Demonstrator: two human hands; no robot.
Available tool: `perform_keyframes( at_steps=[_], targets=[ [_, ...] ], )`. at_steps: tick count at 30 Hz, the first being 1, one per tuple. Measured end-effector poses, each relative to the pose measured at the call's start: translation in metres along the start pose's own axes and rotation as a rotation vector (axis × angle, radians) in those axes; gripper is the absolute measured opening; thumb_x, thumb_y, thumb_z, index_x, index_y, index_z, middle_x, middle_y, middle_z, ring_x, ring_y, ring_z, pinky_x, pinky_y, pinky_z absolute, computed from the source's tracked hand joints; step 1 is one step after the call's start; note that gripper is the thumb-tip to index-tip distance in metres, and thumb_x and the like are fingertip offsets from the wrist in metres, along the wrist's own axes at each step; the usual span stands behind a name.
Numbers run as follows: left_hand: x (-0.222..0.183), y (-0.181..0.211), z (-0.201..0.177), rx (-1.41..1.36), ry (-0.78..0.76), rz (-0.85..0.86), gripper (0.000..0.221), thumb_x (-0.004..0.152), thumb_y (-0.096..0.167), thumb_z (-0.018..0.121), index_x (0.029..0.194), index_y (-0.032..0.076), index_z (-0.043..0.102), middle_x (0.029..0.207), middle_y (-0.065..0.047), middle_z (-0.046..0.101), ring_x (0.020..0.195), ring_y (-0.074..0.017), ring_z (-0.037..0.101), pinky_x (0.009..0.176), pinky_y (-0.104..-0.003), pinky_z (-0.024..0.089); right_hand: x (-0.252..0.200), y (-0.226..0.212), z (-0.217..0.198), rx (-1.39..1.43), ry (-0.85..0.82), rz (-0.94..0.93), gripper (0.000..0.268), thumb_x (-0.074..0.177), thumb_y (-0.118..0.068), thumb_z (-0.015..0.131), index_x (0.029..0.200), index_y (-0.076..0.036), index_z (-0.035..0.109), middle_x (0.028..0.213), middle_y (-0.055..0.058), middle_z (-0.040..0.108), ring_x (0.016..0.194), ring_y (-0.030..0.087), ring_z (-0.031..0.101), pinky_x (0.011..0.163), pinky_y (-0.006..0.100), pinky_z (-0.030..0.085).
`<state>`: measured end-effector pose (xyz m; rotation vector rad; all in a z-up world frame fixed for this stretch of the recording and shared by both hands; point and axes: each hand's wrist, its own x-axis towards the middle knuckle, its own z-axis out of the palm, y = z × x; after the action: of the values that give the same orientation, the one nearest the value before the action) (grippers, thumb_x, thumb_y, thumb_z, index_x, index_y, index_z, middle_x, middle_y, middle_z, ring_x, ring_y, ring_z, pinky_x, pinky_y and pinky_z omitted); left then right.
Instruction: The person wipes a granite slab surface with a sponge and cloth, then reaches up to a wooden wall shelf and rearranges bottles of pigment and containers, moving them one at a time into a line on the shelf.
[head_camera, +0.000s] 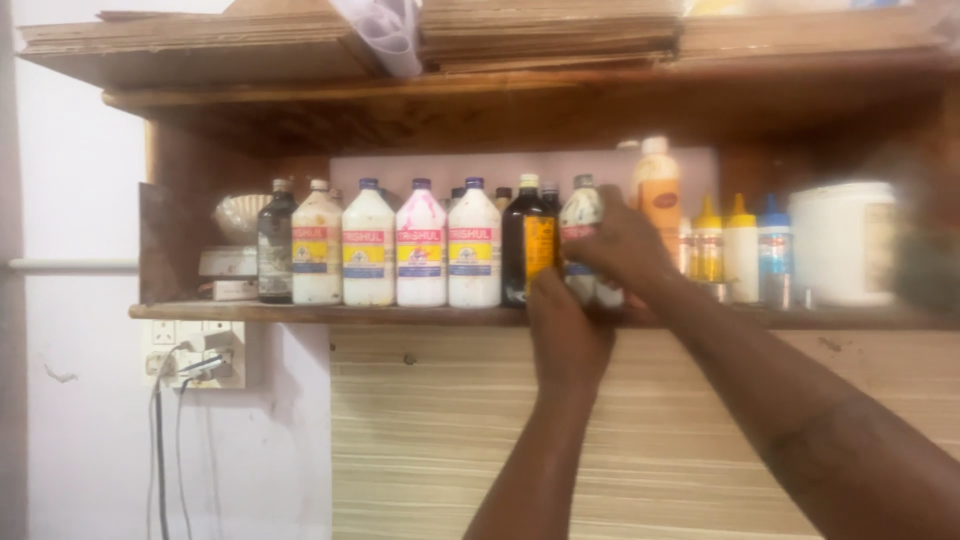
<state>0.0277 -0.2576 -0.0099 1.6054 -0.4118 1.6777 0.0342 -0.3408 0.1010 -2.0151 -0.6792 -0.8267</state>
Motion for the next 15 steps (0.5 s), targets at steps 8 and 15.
perform_keyframes(
  at_steps=[8,15],
  targets=[
    [0.000,-0.001,-0.003,-0.074,-0.033,-0.025,0.047,0.070,-0.003,0.074,0.108,-0.005,0.045,0.111,-0.027,0.054,0.106,-0.0461,0.054,0.090,-0.053,0.048,-0.010,-0.002,-0.003,-0.086,0.044,0.072,0.075,0.081,-0.016,0.078,0.141,-0.003,0.036,0.100,0.024,0.071,0.073,0.033,0.074,0.060,0.042,0.061],
    [-0.001,-0.007,-0.010,-0.207,-0.019,-0.029,0.045,0.076,-0.010,0.060,0.119,-0.005,0.047,0.116,-0.027,0.053,0.107,-0.0446,0.055,0.093,-0.051,0.047,0.016,-0.043,0.033,-0.138,0.231,-0.305,0.081,0.080,-0.018,0.084,0.145,-0.003,0.038,0.129,0.026,0.060,0.110,0.036,0.066,0.093,0.045,0.056]
  ],
)
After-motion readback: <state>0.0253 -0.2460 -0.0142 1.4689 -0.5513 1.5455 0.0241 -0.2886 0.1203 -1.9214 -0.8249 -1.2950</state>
